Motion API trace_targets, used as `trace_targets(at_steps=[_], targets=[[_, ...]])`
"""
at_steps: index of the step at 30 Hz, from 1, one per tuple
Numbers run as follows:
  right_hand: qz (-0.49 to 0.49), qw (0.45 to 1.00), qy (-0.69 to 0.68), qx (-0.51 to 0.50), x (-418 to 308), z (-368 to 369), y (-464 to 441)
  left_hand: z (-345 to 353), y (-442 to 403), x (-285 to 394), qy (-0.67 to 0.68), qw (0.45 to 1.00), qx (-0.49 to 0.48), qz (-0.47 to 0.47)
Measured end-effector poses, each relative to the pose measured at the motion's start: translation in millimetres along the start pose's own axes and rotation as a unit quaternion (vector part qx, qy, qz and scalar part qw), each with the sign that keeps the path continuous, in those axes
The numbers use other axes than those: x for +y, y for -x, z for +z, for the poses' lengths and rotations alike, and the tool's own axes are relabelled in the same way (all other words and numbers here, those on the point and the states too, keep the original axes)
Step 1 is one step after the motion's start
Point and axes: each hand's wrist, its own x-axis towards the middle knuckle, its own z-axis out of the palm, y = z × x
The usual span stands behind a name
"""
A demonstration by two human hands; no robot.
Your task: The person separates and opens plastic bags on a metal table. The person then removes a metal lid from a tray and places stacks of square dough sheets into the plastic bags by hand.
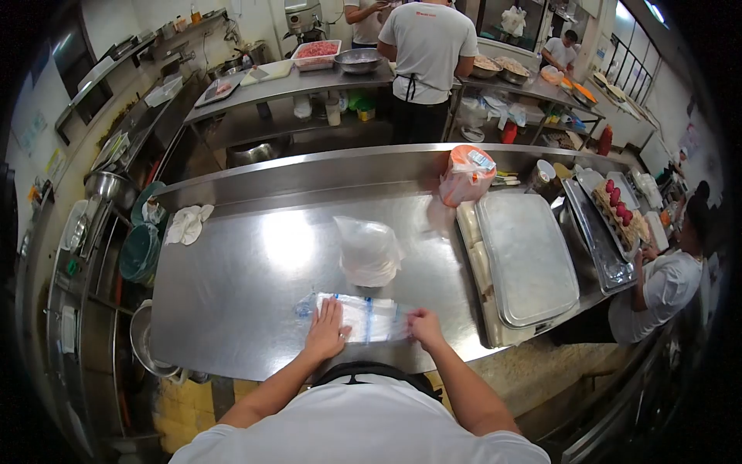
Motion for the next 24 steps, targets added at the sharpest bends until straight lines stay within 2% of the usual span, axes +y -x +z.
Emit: trace_targets(at_steps=[1,5,8,9,10,12,13,16,19,22,23,24], targets=[[-0.018,0.998,-0.053,0.025,-4.7,-3.5,4.9,-0.4,-0.7,0.2,0.002,1.000,-0.001,0.000],[-0.037,0.997,-0.041,0.050,-56.2,-21.8,37.7,-3.6,-0.3,0.6,0.001,1.000,0.001,-0.003],[-0.231,0.959,0.160,0.028,-89.1,-19.3,64.6,-21.3,-8.7,20.3,0.045,0.999,-0.010,0.000],[-0.224,0.967,0.123,0.008,-97.1,-14.2,73.9,-35.7,-11.6,34.1,0.068,0.998,-0.017,-0.001],[-0.211,0.969,0.130,-0.025,-111.9,-6.3,88.3,-54.3,-13.2,50.7,0.167,0.985,-0.009,0.051],[-0.183,0.968,0.140,-0.096,-146.5,11.9,119.7,-96.9,-13.9,90.9,0.356,0.923,0.007,0.149],[-0.180,0.966,0.143,-0.117,-156.5,18.0,129.5,-111.7,-12.6,109.2,0.373,0.915,0.036,0.148],[-0.315,0.908,0.263,-0.084,-170.3,21.9,134.2,-115.6,-25.1,109.6,0.397,0.900,-0.157,0.091],[-0.235,0.965,0.045,-0.104,-160.2,24.4,124.8,-106.6,-21.2,109.2,0.482,0.869,-0.106,0.041],[-0.107,0.978,-0.042,-0.175,-161.1,27.4,132.9,-109.9,-23.2,109.7,0.545,0.838,0.040,0.010],[-0.075,0.978,-0.016,-0.192,-162.5,29.1,135.1,-116.4,-24.1,107.9,0.540,0.839,0.057,0.031],[-0.042,0.977,0.010,-0.209,-164.2,31.3,136.8,-120.6,-24.7,105.0,0.551,0.833,0.031,0.037]])
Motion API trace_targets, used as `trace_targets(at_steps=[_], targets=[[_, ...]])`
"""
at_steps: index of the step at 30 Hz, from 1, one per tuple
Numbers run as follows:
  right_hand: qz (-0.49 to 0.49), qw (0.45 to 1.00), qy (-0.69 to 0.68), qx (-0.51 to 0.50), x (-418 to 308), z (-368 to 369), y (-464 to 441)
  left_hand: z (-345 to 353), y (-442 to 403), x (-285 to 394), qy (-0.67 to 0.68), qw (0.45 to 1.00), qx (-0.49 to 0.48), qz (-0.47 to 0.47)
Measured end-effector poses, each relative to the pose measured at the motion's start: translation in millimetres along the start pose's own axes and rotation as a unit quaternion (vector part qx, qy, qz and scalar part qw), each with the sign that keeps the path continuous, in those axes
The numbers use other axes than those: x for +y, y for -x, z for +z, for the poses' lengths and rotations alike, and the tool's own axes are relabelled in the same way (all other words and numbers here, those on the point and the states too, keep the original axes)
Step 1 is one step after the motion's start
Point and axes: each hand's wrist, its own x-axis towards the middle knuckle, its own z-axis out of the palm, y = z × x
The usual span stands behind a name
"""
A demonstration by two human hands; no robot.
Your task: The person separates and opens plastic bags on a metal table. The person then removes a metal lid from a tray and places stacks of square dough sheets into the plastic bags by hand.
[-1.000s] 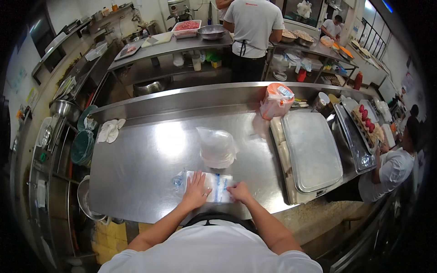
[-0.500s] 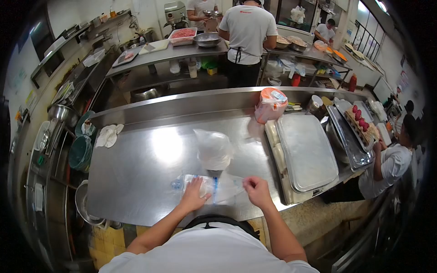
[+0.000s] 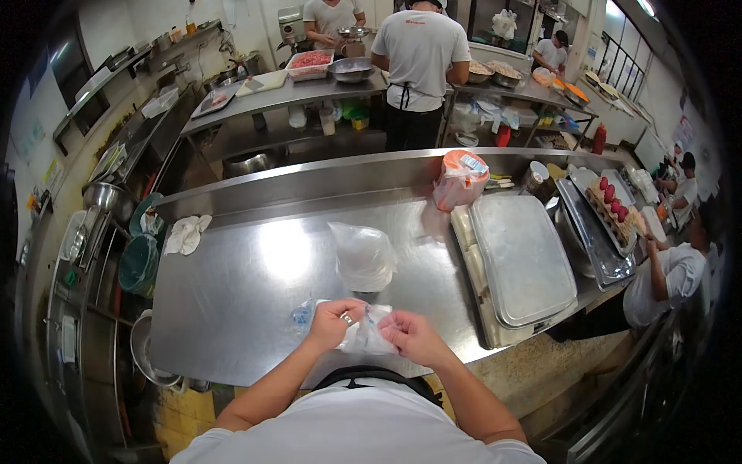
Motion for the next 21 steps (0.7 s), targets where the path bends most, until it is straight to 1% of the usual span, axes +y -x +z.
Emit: trace_targets(at_steps=[1,2,4,5,7,8,10,11,13,14,15,16,17,19,20,21], targets=[[0.037,0.999,0.019,-0.019,-1.0,1.5,-0.9,-4.5,-0.2,1.5,0.013,1.000,-0.024,-0.009],[-0.001,0.999,0.038,-0.005,1.1,-1.7,-4.7,-9.2,0.5,2.0,0.026,0.998,-0.047,-0.018],[-0.079,0.994,0.076,0.024,3.8,-12.7,-13.9,-20.5,0.3,-6.0,-0.014,0.984,-0.159,-0.073],[-0.108,0.994,0.018,0.022,2.0,-17.4,-17.8,-25.5,0.6,-10.2,-0.034,0.971,-0.216,-0.100],[-0.165,0.981,-0.099,0.021,-9.3,-24.6,-24.4,-30.5,4.9,-15.9,-0.053,0.965,-0.227,-0.118],[-0.123,0.980,-0.156,-0.013,-9.7,-26.6,-24.6,-32.9,4.9,-17.2,-0.063,0.962,-0.234,-0.127],[-0.038,0.959,-0.267,-0.083,-9.6,-29.0,-24.4,-38.0,-3.9,-11.6,0.073,0.986,-0.138,-0.053],[-0.025,0.965,-0.247,-0.081,-12.6,-28.8,-24.1,-41.7,-9.8,-7.6,0.141,0.986,-0.086,-0.015],[0.000,0.976,-0.205,-0.078,-26.0,-29.2,-27.7,-62.0,-31.6,2.0,0.172,0.970,-0.166,0.030],[-0.040,0.980,-0.183,-0.072,-32.8,-36.3,-32.4,-71.6,-44.3,8.9,0.187,0.959,-0.206,0.052],[-0.080,0.981,-0.161,-0.067,-41.9,-48.5,-37.9,-74.8,-51.1,27.6,0.088,0.967,-0.238,0.023],[-0.121,0.981,-0.138,-0.061,-52.9,-56.7,-44.9,-74.8,-54.1,55.5,-0.013,0.963,-0.267,-0.005],[-0.129,0.984,-0.118,-0.012,-68.2,-56.4,-52.5,-77.0,-61.6,74.6,-0.114,0.948,-0.294,-0.034],[-0.144,0.982,-0.079,0.089,-98.4,-48.4,-66.7,-88.6,-88.0,85.7,-0.078,0.971,-0.220,-0.052],[-0.139,0.981,-0.070,0.117,-101.0,-48.8,-80.3,-92.6,-103.5,90.5,-0.060,0.979,-0.184,-0.060],[-0.135,0.978,-0.060,0.145,-96.2,-52.4,-102.3,-95.0,-122.2,97.9,-0.079,0.988,-0.112,-0.076]])
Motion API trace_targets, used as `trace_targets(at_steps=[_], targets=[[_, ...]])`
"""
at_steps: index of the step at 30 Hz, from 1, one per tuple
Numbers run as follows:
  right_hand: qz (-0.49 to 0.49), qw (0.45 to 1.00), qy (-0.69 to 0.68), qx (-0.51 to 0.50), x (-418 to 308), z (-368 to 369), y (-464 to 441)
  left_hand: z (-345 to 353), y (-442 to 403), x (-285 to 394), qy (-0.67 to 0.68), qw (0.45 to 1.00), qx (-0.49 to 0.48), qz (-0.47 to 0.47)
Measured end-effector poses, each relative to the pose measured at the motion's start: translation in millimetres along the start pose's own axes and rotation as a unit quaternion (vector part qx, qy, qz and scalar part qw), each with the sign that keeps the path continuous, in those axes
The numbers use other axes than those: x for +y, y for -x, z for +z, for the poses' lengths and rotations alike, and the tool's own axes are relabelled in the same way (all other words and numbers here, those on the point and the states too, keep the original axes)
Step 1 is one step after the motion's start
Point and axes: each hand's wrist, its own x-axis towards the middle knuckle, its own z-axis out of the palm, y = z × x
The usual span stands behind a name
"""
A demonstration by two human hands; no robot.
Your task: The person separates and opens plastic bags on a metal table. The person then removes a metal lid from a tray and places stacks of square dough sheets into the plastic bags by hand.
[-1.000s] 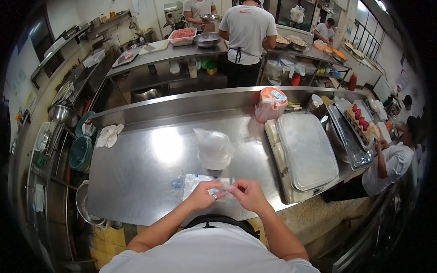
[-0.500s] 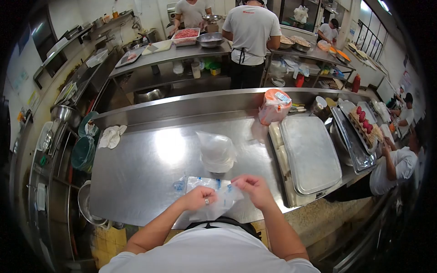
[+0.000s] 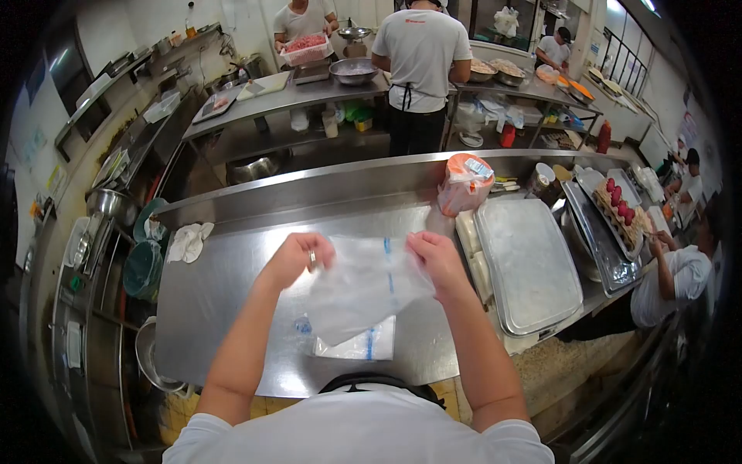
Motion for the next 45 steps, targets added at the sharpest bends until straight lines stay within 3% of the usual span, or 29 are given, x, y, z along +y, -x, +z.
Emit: trace_targets(at_steps=[2,5,7,9,11,14,17,20,23,26,29,32,35,37,39,42,44,45], targets=[[-0.004,0.998,0.046,0.046,33.9,6.1,-30.7,-9.1,-29.6,-20.6,0.038,0.994,0.097,-0.028],[-0.036,0.976,0.189,0.100,127.0,-5.9,-76.1,-1.5,-69.3,-125.8,0.159,0.969,0.165,-0.090],[-0.036,0.967,0.208,0.141,178.7,-8.5,-90.7,31.8,-61.2,-154.1,0.329,0.918,0.215,-0.052],[-0.074,0.936,0.292,0.183,185.1,-3.8,-88.0,37.7,-68.7,-180.6,0.388,0.889,0.238,-0.052],[-0.152,0.862,0.435,0.213,151.1,13.0,-66.8,29.6,-76.8,-219.7,0.344,0.903,0.242,-0.086],[-0.101,0.835,0.510,0.182,157.7,9.7,-62.0,33.4,-71.9,-167.0,0.041,0.952,0.246,-0.175],[0.004,0.859,0.494,0.133,167.1,-19.3,-70.6,21.8,-61.7,-158.2,-0.198,0.944,0.220,-0.148],[-0.069,0.961,0.268,0.005,141.4,-38.5,-44.7,11.8,-36.0,-168.1,-0.006,0.978,0.208,0.028],[-0.154,0.950,0.264,-0.061,109.0,-9.6,-27.0,34.4,-15.1,-145.7,-0.122,0.964,0.161,0.172],[-0.068,0.958,0.252,-0.121,120.0,15.4,-37.6,66.7,-34.2,-201.5,-0.072,0.989,0.088,0.090],[-0.142,0.932,0.256,-0.216,146.8,-3.2,-63.7,52.7,-36.9,-234.0,-0.205,0.969,0.086,0.109],[-0.068,0.947,0.251,-0.191,151.6,-20.2,-54.2,53.9,-21.3,-199.5,-0.336,0.932,0.131,0.043],[0.151,0.945,0.275,-0.095,155.9,-36.3,-28.3,65.1,6.5,-177.9,-0.327,0.918,0.194,0.111],[0.279,0.854,0.428,-0.103,189.0,-36.0,-7.9,84.6,36.9,-168.5,-0.293,0.930,0.186,0.119],[0.312,0.848,0.413,-0.115,208.1,-15.5,25.8,101.5,59.2,-179.7,-0.302,0.932,0.166,0.113],[0.030,0.824,0.559,-0.085,270.2,-23.7,49.0,119.0,81.8,-214.5,-0.411,0.902,0.122,0.052],[0.176,0.915,0.350,-0.094,268.2,-33.8,51.8,119.2,92.0,-233.5,-0.442,0.888,0.123,-0.039],[0.246,0.935,0.236,-0.095,265.8,-45.2,54.5,119.6,96.0,-237.6,-0.455,0.878,0.122,-0.084]])
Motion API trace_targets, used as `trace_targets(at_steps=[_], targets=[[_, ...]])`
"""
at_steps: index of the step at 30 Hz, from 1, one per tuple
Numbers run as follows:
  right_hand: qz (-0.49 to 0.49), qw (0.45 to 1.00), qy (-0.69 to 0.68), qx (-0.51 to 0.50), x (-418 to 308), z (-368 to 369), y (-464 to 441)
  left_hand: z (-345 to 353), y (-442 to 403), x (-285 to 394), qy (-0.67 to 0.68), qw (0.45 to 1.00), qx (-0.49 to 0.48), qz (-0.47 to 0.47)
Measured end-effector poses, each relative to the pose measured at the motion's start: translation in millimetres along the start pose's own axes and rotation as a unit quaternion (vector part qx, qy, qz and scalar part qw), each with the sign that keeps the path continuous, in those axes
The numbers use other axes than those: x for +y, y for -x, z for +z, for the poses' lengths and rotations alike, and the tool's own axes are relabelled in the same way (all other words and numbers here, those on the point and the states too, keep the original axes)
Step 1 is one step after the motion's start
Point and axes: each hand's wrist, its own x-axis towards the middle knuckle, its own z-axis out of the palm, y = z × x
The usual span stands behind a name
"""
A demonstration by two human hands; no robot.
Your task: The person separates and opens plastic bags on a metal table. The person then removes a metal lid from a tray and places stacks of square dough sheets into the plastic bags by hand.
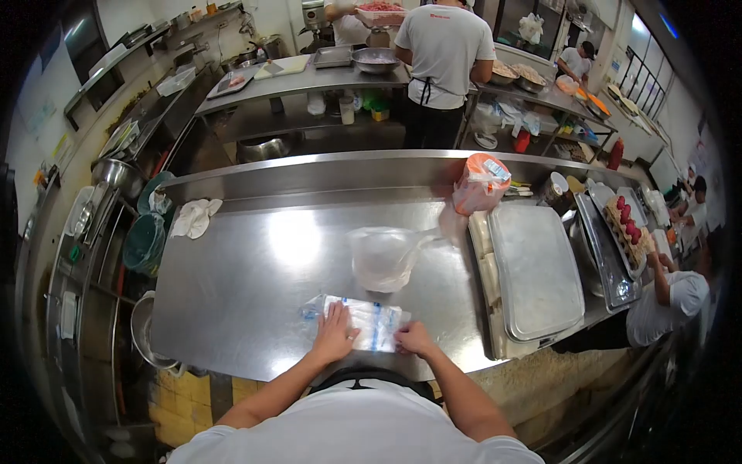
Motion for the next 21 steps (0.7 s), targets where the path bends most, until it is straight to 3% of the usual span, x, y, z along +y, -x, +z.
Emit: trace_targets(at_steps=[1,4,7,10,13,15,17,20,21], targets=[[0.000,0.999,-0.036,-0.035,2.9,-7.1,1.3,0.9,3.2,-6.0,0.002,1.000,-0.006,0.012],[0.018,0.999,-0.006,0.047,-30.7,-7.6,40.4,1.4,11.2,-19.4,0.007,0.999,-0.014,0.035],[-0.014,0.984,0.045,0.170,-8.7,-4.2,21.9,5.4,11.2,-16.3,0.002,0.999,-0.003,0.040],[-0.175,0.928,0.029,0.329,15.9,-32.0,-3.0,5.6,13.4,-18.7,-0.015,0.999,0.008,0.048],[-0.166,0.926,-0.164,0.297,-32.1,-54.8,39.2,4.1,10.9,-14.4,-0.022,0.999,-0.005,0.031],[-0.155,0.945,-0.025,0.288,-70.3,-58.6,78.4,-21.4,8.4,11.1,-0.028,0.998,-0.049,-0.016],[-0.190,0.945,0.095,0.248,-100.1,-50.1,111.9,-48.9,7.4,43.1,0.127,0.990,-0.006,0.055],[-0.319,0.936,0.052,0.142,-118.7,-20.5,132.0,-85.5,7.5,92.1,0.303,0.936,0.038,0.174],[-0.315,0.941,0.024,0.124,-129.0,-11.7,140.6,-90.5,7.1,100.1,0.351,0.910,0.048,0.217]])
